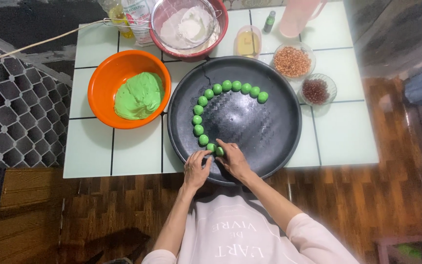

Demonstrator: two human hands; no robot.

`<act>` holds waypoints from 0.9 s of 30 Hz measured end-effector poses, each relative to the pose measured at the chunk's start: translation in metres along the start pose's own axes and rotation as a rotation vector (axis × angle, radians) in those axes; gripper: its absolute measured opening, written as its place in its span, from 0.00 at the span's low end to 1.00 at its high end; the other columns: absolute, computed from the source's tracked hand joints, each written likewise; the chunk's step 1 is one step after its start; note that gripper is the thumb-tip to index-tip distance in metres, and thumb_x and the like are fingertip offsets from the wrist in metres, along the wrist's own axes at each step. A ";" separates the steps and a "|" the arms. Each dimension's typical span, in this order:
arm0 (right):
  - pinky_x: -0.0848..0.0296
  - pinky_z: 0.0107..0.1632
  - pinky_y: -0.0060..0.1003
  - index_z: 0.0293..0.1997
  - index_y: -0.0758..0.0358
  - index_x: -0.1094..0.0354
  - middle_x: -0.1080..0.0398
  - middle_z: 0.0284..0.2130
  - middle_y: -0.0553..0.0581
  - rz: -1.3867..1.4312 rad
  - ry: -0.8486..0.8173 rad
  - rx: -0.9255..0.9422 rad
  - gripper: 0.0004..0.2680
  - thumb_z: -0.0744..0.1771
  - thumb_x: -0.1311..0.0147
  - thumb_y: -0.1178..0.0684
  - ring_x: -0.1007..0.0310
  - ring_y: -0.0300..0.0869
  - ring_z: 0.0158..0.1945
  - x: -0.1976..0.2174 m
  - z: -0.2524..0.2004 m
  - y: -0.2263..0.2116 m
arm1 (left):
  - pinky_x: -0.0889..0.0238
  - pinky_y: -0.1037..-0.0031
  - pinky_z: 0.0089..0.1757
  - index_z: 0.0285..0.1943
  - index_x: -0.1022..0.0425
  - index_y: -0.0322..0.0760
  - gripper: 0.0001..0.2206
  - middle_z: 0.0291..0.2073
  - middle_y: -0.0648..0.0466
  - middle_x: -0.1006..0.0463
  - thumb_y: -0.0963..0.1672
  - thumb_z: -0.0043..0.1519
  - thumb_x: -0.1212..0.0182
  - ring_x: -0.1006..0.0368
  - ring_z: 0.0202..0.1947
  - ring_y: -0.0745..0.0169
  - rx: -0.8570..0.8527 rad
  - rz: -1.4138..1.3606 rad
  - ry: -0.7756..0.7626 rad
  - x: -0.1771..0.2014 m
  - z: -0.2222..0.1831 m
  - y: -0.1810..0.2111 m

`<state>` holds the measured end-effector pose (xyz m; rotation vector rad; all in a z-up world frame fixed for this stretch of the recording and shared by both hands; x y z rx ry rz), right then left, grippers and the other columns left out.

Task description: The person is taking small portions of green dough from a bowl and rolling them into small balls using their hands, then placing them in a circular arrangement on a large black tray.

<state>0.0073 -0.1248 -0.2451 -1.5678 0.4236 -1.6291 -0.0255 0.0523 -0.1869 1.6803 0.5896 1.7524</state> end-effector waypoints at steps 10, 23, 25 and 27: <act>0.27 0.55 0.48 0.68 0.56 0.38 0.26 0.52 0.61 -0.060 -0.007 -0.030 0.26 0.62 0.33 0.49 0.30 0.55 0.56 0.018 -0.003 -0.004 | 0.32 0.68 0.46 0.49 0.21 0.46 0.07 0.38 0.57 0.20 0.44 0.64 0.41 0.21 0.43 0.57 -0.077 0.054 0.063 -0.004 -0.004 0.000; 0.22 0.50 0.45 0.54 0.46 0.27 0.32 0.53 0.58 -0.251 -0.026 -0.032 0.16 0.63 0.36 0.41 0.31 0.56 0.56 0.028 -0.005 -0.010 | 0.30 0.70 0.42 0.45 0.20 0.44 0.05 0.32 0.56 0.20 0.42 0.64 0.40 0.21 0.37 0.59 -0.132 0.016 0.220 0.006 -0.008 0.006; 0.22 0.49 0.46 0.57 0.48 0.29 0.32 0.53 0.59 -0.292 -0.027 -0.019 0.18 0.63 0.36 0.41 0.31 0.56 0.56 0.026 -0.005 -0.012 | 0.30 0.71 0.42 0.45 0.20 0.44 0.05 0.32 0.57 0.20 0.42 0.64 0.40 0.21 0.37 0.60 -0.133 0.028 0.211 0.004 -0.009 0.005; 0.22 0.49 0.47 0.60 0.49 0.31 0.32 0.53 0.60 -0.334 -0.030 -0.003 0.20 0.63 0.36 0.41 0.31 0.57 0.55 0.025 -0.004 -0.012 | 0.30 0.71 0.42 0.44 0.20 0.45 0.05 0.32 0.58 0.20 0.42 0.63 0.40 0.21 0.37 0.61 -0.131 0.041 0.204 0.000 -0.010 0.002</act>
Point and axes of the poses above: each hand's wrist, its own z-axis towards the middle knuckle, its own x-axis out of the back of the hand, y = z × x, the point moved 4 cm from there along z, towards the middle knuckle
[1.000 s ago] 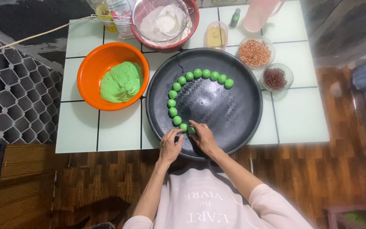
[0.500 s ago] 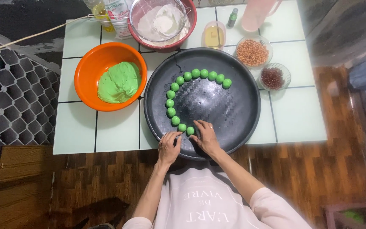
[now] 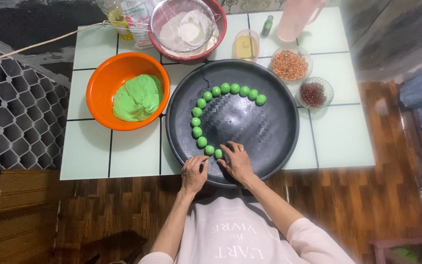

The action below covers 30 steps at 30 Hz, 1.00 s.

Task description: The person is taking small portions of green dough from a bowl and rolling them into small balls using their hands, then placing them in a circular arrangement on a large black tray.

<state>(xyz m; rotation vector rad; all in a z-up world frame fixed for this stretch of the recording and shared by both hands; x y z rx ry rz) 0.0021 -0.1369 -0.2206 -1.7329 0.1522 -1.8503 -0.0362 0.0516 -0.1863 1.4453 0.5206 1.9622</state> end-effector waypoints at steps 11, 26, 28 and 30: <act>0.23 0.49 0.48 0.59 0.58 0.30 0.31 0.49 0.61 0.176 0.142 -0.077 0.16 0.67 0.43 0.46 0.29 0.58 0.51 0.010 0.019 -0.008 | 0.29 0.66 0.44 0.47 0.20 0.40 0.06 0.37 0.51 0.18 0.41 0.64 0.41 0.20 0.40 0.53 0.142 -0.166 0.073 0.012 0.006 -0.017; 0.30 0.61 0.50 0.69 0.56 0.43 0.38 0.65 0.59 -0.057 -0.094 0.539 0.23 0.65 0.46 0.51 0.44 0.58 0.71 -0.038 0.202 -0.148 | 0.35 0.53 0.56 0.56 0.25 0.38 0.12 0.52 0.47 0.24 0.42 0.64 0.43 0.27 0.56 0.41 0.342 0.049 0.116 0.137 0.150 -0.149; 0.34 0.64 0.53 0.69 0.56 0.41 0.38 0.66 0.56 -0.124 -0.203 0.490 0.21 0.67 0.52 0.49 0.48 0.58 0.73 -0.060 0.221 -0.140 | 0.41 0.48 0.61 0.68 0.38 0.42 0.21 0.64 0.43 0.39 0.42 0.64 0.43 0.41 0.65 0.34 0.449 0.027 -0.012 0.136 0.159 -0.147; 0.38 0.67 0.55 0.69 0.55 0.40 0.38 0.67 0.54 -0.189 -0.315 0.435 0.19 0.68 0.58 0.47 0.52 0.58 0.75 -0.077 0.235 -0.135 | 0.48 0.42 0.65 0.80 0.52 0.46 0.33 0.76 0.39 0.54 0.42 0.65 0.43 0.56 0.74 0.27 0.555 0.004 -0.147 0.130 0.167 -0.155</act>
Point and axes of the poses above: each hand's wrist, its own z-axis towards the middle knuckle, its own x-axis out of the back of the hand, y = z × x, the point moved 4 cm from there along z, towards the middle knuckle
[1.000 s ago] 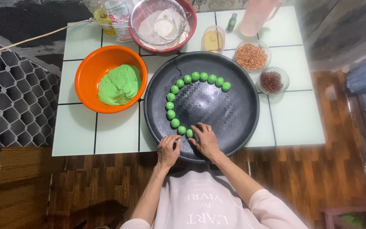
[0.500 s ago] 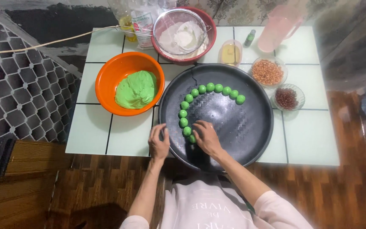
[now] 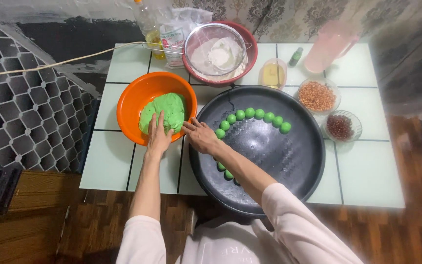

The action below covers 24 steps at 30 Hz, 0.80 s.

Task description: The person is taking small portions of green dough from a bowl and rolling them into small balls using their hands, then placing them in a circular arrangement on a large black tray.

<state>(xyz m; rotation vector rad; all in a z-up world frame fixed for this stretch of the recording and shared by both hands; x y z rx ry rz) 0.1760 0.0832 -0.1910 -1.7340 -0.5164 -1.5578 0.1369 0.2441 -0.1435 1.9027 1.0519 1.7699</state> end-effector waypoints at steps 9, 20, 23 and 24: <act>0.34 0.65 0.50 0.48 0.49 0.25 0.28 0.51 0.49 0.030 0.194 0.050 0.08 0.66 0.44 0.49 0.39 0.50 0.67 -0.045 0.034 0.028 | 0.54 0.31 0.64 0.80 0.60 0.71 0.44 0.79 0.48 0.64 0.46 0.60 0.31 0.69 0.75 0.25 0.157 0.295 -0.204 -0.056 0.085 -0.070; 0.50 0.75 0.38 0.49 0.68 0.30 0.28 0.43 0.59 0.732 0.214 0.146 0.11 0.73 0.65 0.61 0.34 0.45 0.60 0.020 0.013 0.007 | 0.52 0.40 0.63 0.79 0.44 0.57 0.37 0.72 0.41 0.41 0.57 0.59 0.37 0.39 0.66 0.33 0.019 0.744 -0.146 -0.051 0.089 -0.052; 0.54 0.76 0.36 0.48 0.63 0.30 0.29 0.43 0.55 0.648 0.239 0.188 0.09 0.71 0.59 0.56 0.34 0.40 0.59 -0.008 0.020 0.015 | 0.41 0.56 0.52 0.73 0.36 0.46 0.34 0.61 0.39 0.31 0.57 0.58 0.36 0.36 0.58 0.42 -0.128 0.891 0.005 -0.057 0.090 -0.052; 0.54 0.76 0.36 0.48 0.63 0.30 0.29 0.43 0.55 0.646 0.242 0.188 0.09 0.71 0.59 0.56 0.34 0.40 0.59 -0.019 0.023 0.022 | 0.41 0.56 0.52 0.73 0.36 0.46 0.34 0.61 0.39 0.31 0.57 0.58 0.36 0.36 0.58 0.42 -0.130 0.891 0.007 -0.048 0.082 -0.035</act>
Point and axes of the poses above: each hand's wrist, its own z-axis towards the middle knuckle, its own x-axis out of the back of the hand, y = z × x, the point moved 4 cm from there along z, towards the middle knuckle
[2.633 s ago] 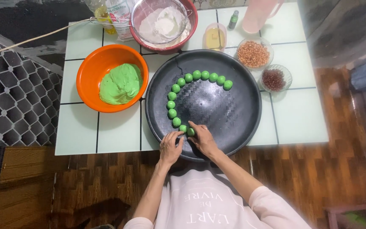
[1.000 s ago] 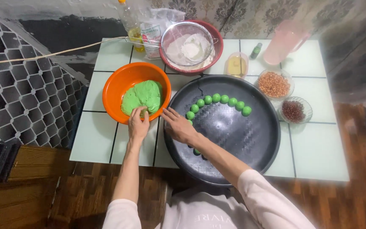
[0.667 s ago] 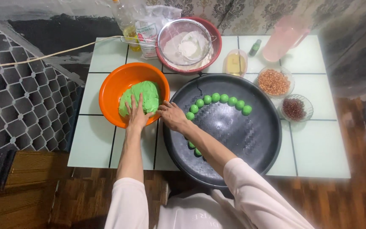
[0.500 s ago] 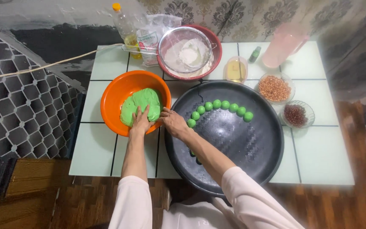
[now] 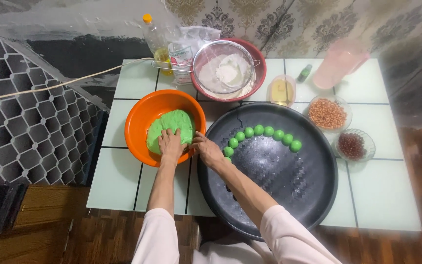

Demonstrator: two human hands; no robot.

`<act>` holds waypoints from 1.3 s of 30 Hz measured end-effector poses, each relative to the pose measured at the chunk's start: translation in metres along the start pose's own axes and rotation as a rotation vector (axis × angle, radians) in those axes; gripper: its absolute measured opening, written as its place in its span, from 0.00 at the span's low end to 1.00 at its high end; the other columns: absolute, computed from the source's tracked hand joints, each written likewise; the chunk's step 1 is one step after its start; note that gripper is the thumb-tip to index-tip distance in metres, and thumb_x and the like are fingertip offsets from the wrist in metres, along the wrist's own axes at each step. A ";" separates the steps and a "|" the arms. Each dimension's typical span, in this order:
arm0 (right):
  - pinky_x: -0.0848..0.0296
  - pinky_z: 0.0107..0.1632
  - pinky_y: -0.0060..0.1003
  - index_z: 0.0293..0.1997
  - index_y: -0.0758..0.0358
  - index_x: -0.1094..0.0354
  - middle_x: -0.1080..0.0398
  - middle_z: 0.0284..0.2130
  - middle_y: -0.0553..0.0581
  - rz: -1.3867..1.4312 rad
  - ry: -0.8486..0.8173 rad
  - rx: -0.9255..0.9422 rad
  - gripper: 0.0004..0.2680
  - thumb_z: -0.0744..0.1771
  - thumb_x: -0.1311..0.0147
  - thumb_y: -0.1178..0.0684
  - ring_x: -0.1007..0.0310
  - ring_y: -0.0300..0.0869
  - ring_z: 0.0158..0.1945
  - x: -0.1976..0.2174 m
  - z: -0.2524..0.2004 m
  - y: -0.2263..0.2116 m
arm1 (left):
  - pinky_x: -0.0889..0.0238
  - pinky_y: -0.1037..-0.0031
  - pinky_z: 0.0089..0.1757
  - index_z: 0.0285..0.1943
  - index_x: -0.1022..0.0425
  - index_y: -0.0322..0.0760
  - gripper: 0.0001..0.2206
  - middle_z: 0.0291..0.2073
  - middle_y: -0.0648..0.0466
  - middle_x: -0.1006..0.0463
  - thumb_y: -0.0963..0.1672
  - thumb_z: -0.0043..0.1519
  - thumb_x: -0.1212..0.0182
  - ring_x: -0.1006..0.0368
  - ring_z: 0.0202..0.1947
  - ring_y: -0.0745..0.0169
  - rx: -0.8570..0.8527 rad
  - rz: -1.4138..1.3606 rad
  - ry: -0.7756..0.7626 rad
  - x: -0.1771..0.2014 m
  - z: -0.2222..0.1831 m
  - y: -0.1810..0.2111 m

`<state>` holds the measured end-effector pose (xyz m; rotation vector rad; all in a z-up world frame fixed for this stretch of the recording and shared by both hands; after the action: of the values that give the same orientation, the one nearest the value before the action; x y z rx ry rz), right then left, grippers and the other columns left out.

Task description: The person is taking small portions of green dough from a bowl and rolling them into small balls using their hands, then placing them in a circular arrangement on a large black tray.

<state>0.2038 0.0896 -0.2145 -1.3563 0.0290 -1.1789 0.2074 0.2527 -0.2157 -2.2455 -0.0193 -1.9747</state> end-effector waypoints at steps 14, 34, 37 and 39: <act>0.40 0.69 0.31 0.41 0.51 0.30 0.35 0.44 0.48 -0.118 0.017 -0.004 0.05 0.70 0.49 0.47 0.37 0.39 0.59 0.012 0.004 -0.017 | 0.29 0.48 0.48 0.52 0.21 0.33 0.18 0.48 0.38 0.21 0.45 0.58 0.51 0.23 0.50 0.34 0.167 -0.566 -0.250 -0.057 0.039 -0.012; 0.48 0.73 0.35 0.44 0.55 0.26 0.33 0.43 0.52 -0.222 0.080 0.108 0.05 0.67 0.47 0.51 0.37 0.43 0.59 -0.016 0.000 0.017 | 0.39 0.45 0.59 0.76 0.46 0.37 0.38 0.66 0.36 0.40 0.37 0.55 0.32 0.42 0.66 0.34 -0.016 -0.106 -0.419 0.021 0.009 0.012; 0.50 0.75 0.36 0.44 0.54 0.25 0.32 0.44 0.52 -0.267 0.075 0.085 0.06 0.67 0.46 0.51 0.37 0.44 0.61 -0.009 0.003 0.005 | 0.39 0.55 0.56 0.71 0.38 0.39 0.28 0.62 0.42 0.35 0.41 0.59 0.38 0.38 0.65 0.40 -0.067 0.212 -0.278 -0.055 0.036 0.009; 0.50 0.75 0.36 0.44 0.53 0.25 0.32 0.44 0.52 -0.277 0.066 0.083 0.06 0.67 0.46 0.50 0.37 0.44 0.61 -0.008 0.002 0.006 | 0.37 0.59 0.51 0.63 0.27 0.35 0.16 0.57 0.45 0.28 0.41 0.68 0.54 0.32 0.62 0.43 -0.045 0.336 -0.123 -0.096 0.052 0.007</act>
<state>0.2053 0.0948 -0.2227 -1.2752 -0.1644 -1.4402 0.2465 0.2609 -0.3170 -2.2185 0.3660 -1.6780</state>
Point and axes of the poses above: each hand's wrist, its own z-axis towards the middle knuckle, its own x-axis out of the back of the hand, y = z × x, the point moved 4 cm from there along z, towards the middle knuckle
